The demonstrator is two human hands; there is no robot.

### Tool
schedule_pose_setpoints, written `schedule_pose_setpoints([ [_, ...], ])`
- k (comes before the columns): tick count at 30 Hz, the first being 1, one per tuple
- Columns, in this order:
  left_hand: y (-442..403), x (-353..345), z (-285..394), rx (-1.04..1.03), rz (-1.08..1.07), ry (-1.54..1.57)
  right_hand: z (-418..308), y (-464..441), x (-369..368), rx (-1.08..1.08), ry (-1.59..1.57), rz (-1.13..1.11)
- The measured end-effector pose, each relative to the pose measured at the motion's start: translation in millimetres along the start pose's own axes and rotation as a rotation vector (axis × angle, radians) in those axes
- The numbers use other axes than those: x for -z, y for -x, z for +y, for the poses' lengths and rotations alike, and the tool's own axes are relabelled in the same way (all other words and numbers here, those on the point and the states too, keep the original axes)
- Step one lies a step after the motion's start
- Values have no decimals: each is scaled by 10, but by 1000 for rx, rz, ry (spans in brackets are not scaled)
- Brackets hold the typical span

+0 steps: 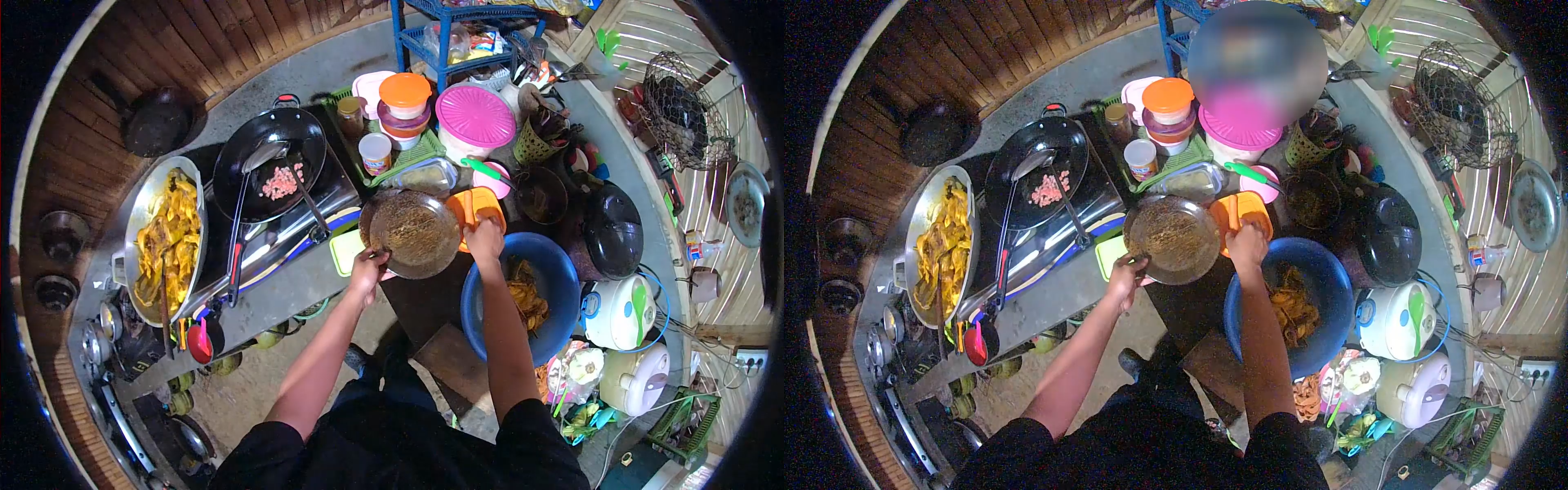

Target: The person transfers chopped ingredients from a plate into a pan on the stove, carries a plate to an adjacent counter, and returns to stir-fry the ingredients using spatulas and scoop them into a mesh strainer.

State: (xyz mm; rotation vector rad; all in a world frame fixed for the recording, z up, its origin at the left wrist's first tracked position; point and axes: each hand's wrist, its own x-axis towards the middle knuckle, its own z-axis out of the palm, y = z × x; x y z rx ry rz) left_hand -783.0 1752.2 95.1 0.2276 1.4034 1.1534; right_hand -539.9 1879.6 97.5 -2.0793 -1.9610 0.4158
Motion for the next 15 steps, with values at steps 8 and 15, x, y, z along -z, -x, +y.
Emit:
schedule_pose_setpoints([
  [8,112,-11,54,-5,-10,-11,-51,-22,8,-51,-136,11],
  [15,373,-3,173,-17,-71,-19,-2,180,16,-32,-758,9],
])
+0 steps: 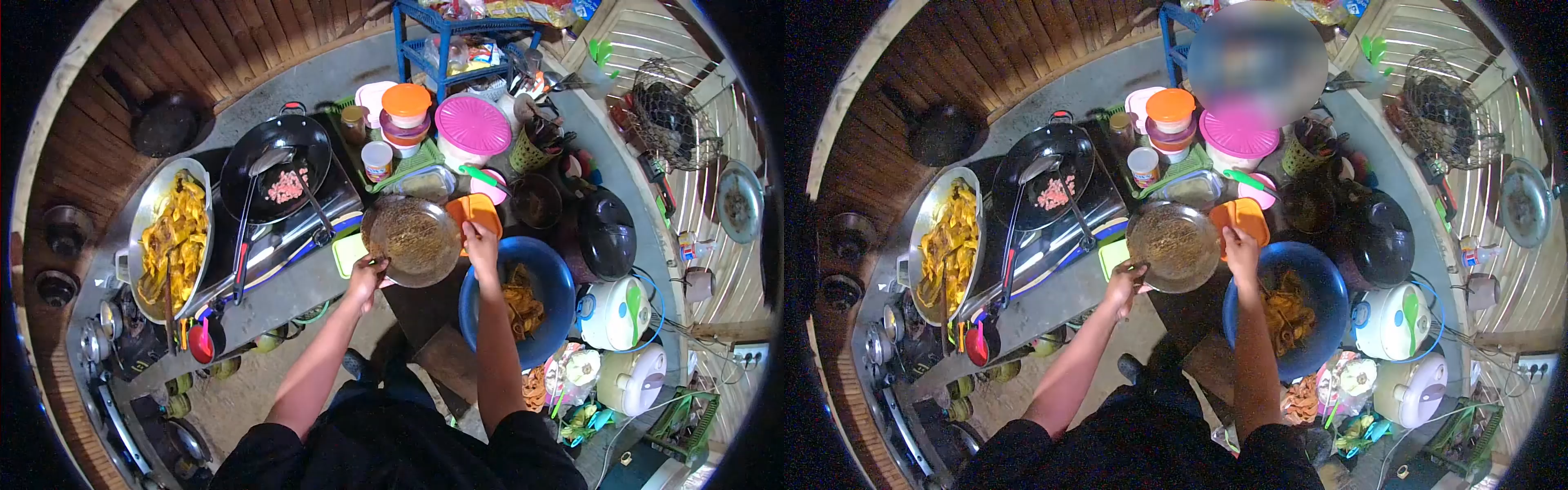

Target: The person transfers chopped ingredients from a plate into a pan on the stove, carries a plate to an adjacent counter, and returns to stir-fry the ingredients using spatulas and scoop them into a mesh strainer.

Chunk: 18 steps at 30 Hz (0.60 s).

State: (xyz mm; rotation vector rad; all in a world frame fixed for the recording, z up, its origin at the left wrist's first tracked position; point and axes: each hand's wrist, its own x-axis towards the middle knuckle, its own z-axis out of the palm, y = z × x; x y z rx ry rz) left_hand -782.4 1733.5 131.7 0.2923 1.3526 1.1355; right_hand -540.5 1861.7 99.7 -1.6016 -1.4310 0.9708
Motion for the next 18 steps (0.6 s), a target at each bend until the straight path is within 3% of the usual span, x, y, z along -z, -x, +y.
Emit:
schedule_pose_setpoints([
  [3,216,-5,67,-8,-46,-23,-236,308,116,-161,-166,-133],
  [5,404,-34,154,-14,-22,-40,-298,505,122,-126,-260,-68],
  [7,495,60,110,-30,-64,-38,-486,748,243,-232,-318,-96],
  [18,1359,610,156,-56,-354,-244,-662,2420,367,-218,-450,96],
])
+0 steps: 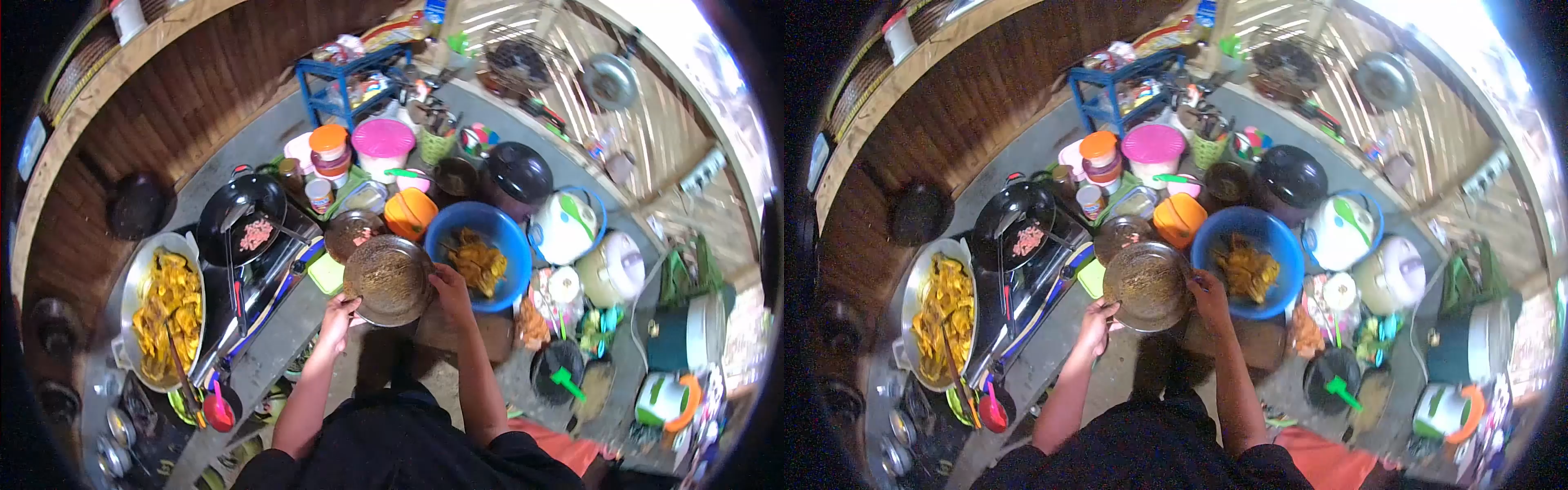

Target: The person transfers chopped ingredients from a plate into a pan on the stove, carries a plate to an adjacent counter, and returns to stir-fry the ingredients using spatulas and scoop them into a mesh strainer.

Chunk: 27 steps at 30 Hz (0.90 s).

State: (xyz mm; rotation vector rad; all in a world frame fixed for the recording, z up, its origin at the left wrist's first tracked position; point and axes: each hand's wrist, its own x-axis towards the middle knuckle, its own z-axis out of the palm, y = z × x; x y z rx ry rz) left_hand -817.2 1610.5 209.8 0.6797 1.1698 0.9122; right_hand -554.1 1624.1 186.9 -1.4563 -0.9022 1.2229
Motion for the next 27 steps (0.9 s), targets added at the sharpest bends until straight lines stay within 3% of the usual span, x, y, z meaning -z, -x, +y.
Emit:
schedule_pose_setpoints([
  [5,545,145,-78,18,-141,-82,155,1016,31,59,-29,160],
  [7,730,194,-161,23,-194,-106,-23,1504,-16,-73,-96,193],
  [9,869,245,-278,61,-264,-103,132,1805,29,12,-97,263],
  [17,1656,252,-501,79,-384,-209,119,2955,84,-48,-199,365],
  [21,2088,339,-626,42,-371,-160,291,3312,138,41,-206,259],
  [27,2852,255,-898,21,-363,-190,348,3976,331,-22,-217,254],
])
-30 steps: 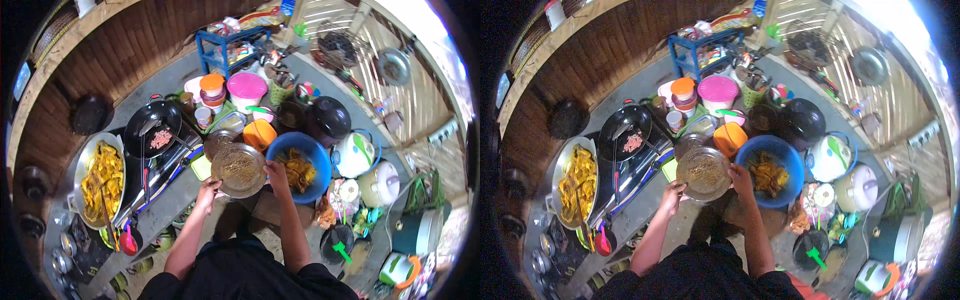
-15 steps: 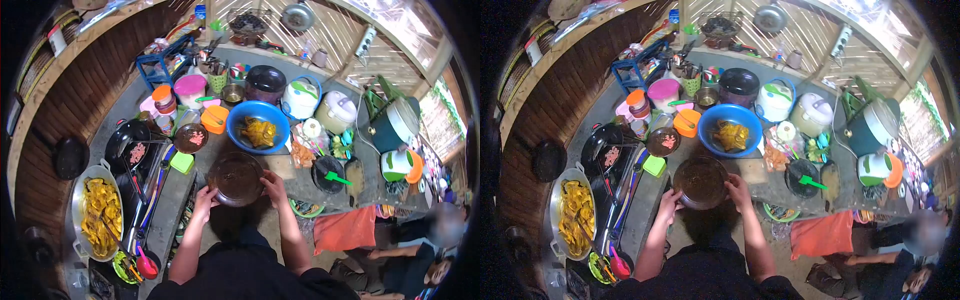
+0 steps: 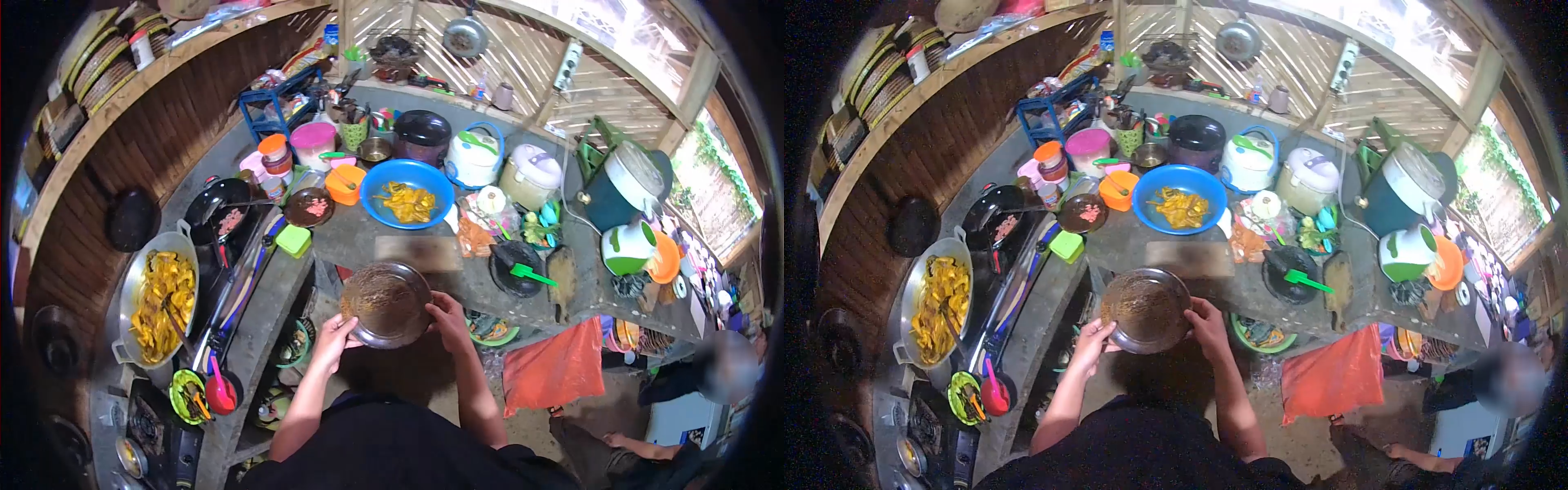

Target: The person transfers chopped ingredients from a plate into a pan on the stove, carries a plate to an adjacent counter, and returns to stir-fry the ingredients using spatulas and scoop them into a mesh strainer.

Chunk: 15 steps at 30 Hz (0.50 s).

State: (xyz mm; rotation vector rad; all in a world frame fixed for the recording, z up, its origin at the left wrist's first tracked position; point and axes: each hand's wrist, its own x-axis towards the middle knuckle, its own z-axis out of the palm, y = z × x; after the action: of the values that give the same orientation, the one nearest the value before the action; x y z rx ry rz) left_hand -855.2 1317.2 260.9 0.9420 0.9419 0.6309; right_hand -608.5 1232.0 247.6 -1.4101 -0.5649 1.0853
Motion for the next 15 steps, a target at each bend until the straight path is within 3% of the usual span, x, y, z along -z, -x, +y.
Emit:
schedule_pose_setpoints([
  [7,686,-819,-525,26,-104,-130,61,1037,1040,92,-16,48],
  [15,933,-1849,-907,109,-360,-236,-3,2133,2056,49,-70,367],
])
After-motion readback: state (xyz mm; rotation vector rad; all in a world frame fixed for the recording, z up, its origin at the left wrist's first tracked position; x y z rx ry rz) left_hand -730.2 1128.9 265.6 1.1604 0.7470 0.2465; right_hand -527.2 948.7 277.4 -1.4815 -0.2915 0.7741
